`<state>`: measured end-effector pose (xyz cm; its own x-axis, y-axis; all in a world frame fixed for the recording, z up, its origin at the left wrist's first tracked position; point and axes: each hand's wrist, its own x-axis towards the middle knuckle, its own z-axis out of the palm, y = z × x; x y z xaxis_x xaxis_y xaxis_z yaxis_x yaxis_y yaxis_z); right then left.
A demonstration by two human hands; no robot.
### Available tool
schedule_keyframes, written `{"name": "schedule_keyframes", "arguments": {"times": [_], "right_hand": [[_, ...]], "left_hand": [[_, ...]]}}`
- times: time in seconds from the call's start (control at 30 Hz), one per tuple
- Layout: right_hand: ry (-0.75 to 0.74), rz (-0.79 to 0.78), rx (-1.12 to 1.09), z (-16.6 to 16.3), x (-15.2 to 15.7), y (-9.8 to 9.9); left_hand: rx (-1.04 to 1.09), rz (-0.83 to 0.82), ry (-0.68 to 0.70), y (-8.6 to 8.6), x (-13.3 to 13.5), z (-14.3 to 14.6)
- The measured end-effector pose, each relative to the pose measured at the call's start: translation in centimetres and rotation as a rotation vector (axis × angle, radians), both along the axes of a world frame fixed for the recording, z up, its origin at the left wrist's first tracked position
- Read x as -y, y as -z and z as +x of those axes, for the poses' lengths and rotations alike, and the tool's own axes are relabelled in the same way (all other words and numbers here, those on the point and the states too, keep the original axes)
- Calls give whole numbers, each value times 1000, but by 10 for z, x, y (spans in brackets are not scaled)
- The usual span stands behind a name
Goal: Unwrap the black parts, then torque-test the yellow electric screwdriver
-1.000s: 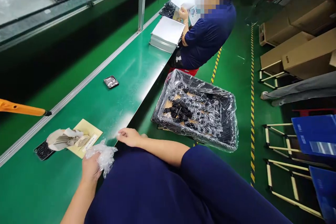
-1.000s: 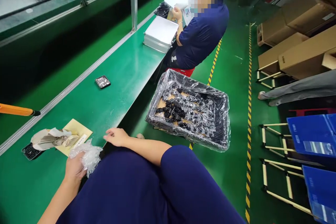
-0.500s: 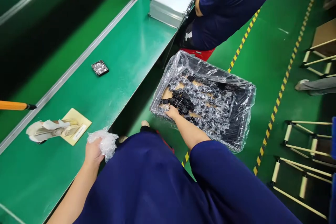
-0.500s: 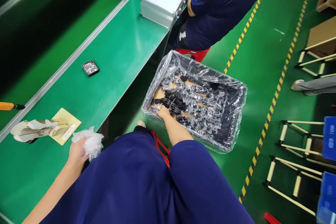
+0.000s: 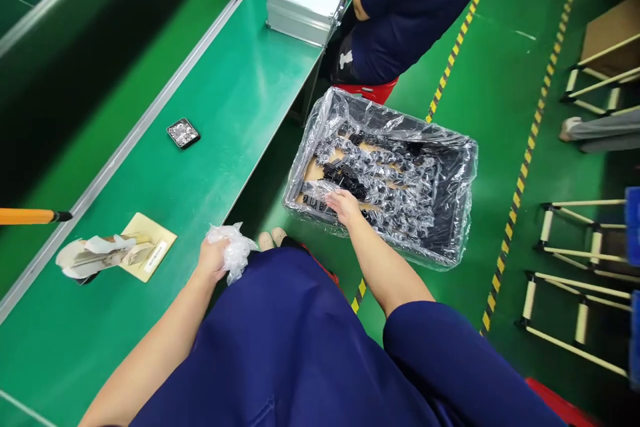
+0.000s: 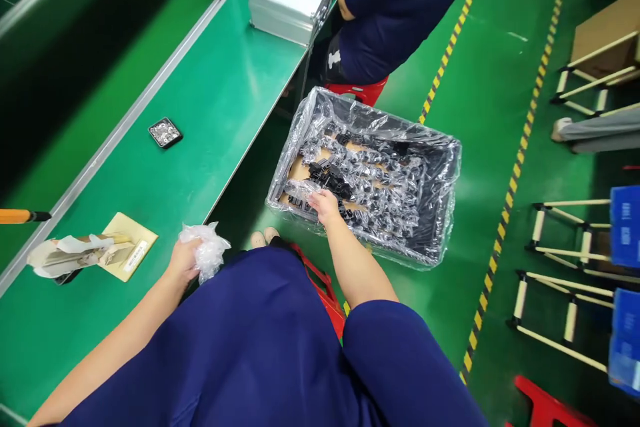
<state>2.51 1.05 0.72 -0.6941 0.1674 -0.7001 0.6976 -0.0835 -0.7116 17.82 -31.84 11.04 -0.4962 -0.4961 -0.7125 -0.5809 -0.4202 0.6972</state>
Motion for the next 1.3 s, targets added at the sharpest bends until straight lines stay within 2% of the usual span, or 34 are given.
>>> {"name": "schedule_keyframes", "arguments": {"times": [0.1,0.2,0.3,0.4,0.53,0.6,0.67,0.7,0.77,0.87,0.9,0.97,1.03,1.07,1.13,1.2,1.23,1.3], "right_hand": [[107,-248,-29,13,-8,-31],[113,-451,-50,32,-5,-59],[84,-525,-84,52,7,-77],[46,-497,-117,67,21,-83],[-31,-340,-114,79,30,-84],[13,-82,-172,83,30,-88],[94,251,-329,85,25,-96],[89,375,-416,85,22,-100],[-99,474,-524,83,13,-108],[-520,546,-512,72,-6,-112],[-610,598,-500,67,-13,-110],[-668,670,-487,54,-30,-104],[-568,574,-416,39,-47,-96],[-463,445,-330,32,-56,-92],[-203,57,-83,18,-74,-86],[-25,-295,120,7,-91,-83],[1,-432,168,3,-99,-82],[-36,-615,164,-1,-112,-80]], "left_hand": [[-81,135,227,-2,-12,-24],[-150,378,477,-11,-28,-50],[-168,636,643,-15,-49,-68],[-155,777,755,-11,-70,-75],[-107,754,780,-2,-94,-76],[-90,681,787,1,-105,-77],[-91,564,781,4,-115,-80],[-106,492,791,5,-120,-82],[-156,354,841,8,-131,-87],[-202,218,926,12,-153,-94],[-202,190,934,14,-161,-96],[-195,128,931,17,-180,-102],[-180,85,892,20,-200,-107],[-169,81,858,21,-211,-109],[-140,116,760,22,-232,-113],[-117,175,642,22,-252,-116],[-110,203,594,22,-260,-118],[-89,258,532,20,-273,-122]]}}
